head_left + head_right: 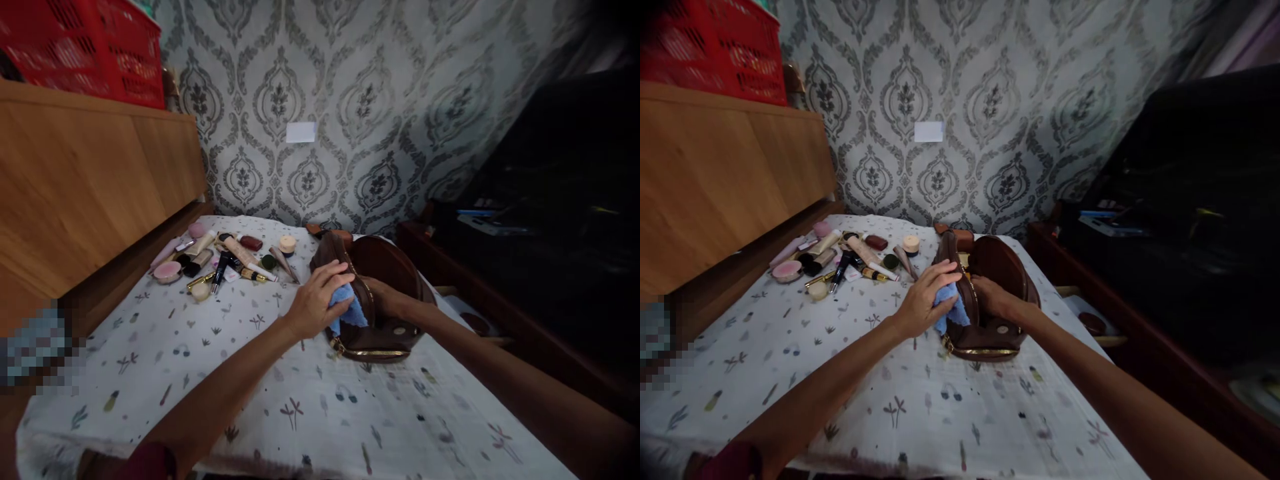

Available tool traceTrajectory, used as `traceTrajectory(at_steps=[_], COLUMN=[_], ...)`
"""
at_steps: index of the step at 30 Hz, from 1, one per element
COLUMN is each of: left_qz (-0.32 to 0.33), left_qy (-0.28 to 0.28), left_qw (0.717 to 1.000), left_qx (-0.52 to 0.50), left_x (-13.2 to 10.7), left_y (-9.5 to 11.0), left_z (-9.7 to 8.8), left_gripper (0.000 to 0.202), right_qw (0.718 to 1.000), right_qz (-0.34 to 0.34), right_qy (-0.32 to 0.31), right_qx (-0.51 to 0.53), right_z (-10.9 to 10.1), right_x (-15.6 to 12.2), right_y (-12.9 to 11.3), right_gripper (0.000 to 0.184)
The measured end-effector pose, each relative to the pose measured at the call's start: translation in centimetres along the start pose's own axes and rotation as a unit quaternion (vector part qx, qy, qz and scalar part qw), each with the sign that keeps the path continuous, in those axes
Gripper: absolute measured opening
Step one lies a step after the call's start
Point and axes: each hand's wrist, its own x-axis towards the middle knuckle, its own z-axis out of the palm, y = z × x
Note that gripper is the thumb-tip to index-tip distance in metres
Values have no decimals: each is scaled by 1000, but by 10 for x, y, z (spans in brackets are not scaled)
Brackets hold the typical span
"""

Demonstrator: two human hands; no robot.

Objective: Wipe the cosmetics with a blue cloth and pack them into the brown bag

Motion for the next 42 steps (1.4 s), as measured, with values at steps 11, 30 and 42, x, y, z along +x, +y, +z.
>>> traceTrajectory(at_steps=[11,30,42], left_qz=[7,-299,-481], left_qy=[-17,26,-2], left_qw=[1000,951,799], left_qx=[-10,71,361], left_x=[6,-52,-24], left_y=[-4,-101,-185], left_z=[-3,-81,-232], left_gripper=[36,24,33], right_qw=[991,961,885], right_qz=[57,-68,134], right_qy=[-117,93,39], right_qx=[23,251,445], right_z=[-27,127,207], right_x=[8,10,46], right_y=[-5,-140,-142], right_gripper=[21,20,31])
